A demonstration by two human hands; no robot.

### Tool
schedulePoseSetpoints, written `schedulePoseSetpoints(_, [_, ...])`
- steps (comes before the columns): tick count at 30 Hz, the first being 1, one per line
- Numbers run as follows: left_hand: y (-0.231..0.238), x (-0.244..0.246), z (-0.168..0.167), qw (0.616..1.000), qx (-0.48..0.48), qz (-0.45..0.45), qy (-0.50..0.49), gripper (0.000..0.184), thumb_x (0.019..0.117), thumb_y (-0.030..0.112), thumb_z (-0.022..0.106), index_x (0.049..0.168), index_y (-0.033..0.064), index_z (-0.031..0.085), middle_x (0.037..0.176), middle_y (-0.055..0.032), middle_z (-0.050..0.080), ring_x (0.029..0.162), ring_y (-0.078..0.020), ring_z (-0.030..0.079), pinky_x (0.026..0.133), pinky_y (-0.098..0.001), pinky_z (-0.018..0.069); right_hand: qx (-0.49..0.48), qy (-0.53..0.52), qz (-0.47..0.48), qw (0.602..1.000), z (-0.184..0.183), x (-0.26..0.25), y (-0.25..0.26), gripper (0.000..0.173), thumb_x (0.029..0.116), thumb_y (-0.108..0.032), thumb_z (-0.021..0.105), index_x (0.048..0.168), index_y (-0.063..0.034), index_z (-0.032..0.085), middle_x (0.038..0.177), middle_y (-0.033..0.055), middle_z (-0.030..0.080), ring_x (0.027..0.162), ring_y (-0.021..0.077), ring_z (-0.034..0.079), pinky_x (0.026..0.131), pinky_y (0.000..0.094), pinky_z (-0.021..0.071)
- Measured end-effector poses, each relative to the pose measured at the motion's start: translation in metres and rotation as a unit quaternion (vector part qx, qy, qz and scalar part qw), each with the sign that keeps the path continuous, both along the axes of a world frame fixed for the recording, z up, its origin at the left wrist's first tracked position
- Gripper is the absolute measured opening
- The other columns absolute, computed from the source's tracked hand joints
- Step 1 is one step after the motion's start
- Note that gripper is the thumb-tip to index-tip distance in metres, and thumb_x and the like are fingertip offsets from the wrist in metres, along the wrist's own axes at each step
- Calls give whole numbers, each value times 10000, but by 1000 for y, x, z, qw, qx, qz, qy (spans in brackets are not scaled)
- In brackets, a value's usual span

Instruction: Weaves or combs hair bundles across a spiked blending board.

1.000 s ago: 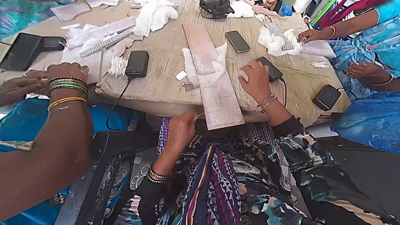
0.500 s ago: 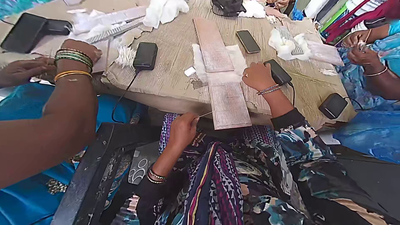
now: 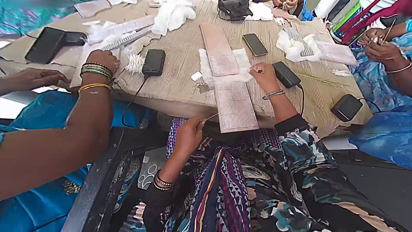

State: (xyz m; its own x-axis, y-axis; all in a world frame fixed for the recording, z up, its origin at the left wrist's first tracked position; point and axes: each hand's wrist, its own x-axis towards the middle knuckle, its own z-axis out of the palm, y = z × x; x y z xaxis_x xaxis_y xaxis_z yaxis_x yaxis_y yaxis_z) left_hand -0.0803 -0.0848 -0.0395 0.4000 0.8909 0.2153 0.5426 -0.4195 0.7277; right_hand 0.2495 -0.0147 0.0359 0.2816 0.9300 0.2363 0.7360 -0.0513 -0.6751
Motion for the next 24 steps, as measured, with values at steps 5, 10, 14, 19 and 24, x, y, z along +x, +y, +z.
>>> schedulePoseSetpoints(5, [4,3,1,999,-44,-2,-12,215,1023,107,548,1060,-7,726,909,-130,737,827,-229,724,807,-444,587,39,393,-7,919,17,24,-28,233,1051,-97,502,855,-126,625,774,-71,684,682,-10,597,626,174,469])
schedulePoseSetpoints(10, [2,18,9,997,-49,-16,-56,195,1027,102,558,1065,-5,717,900,-111,734,808,-181,724,796,-399,603,-68,392,232,888,20,25,-46,304,999,-77,448,789,-162,650,756,-73,714,711,7,654,684,184,531])
schedulePoseSetpoints(14, [0,20,21,997,-52,-19,-62,176,1026,102,564,1046,4,709,881,-87,726,777,-153,711,765,-374,601,-238,247,377,860,5,5,-38,275,977,-67,506,731,-160,588,669,-120,607,628,-33,551,621,165,451])
schedulePoseSetpoints(19, [1,24,37,1000,3,-19,-8,147,1000,72,610,1032,15,741,878,-102,719,766,-199,688,736,-433,575,-342,-77,368,861,2,-26,-19,220,1003,-95,623,815,16,644,678,39,507,611,116,453,617,335,392])
schedulePoseSetpoints(24, [8,43,40,994,88,-41,45,145,958,21,640,1009,7,775,953,-155,740,863,-303,722,785,-521,576,-340,-144,350,861,15,-29,-13,173,981,-126,673,1039,35,699,897,151,662,837,254,610,813,489,474])
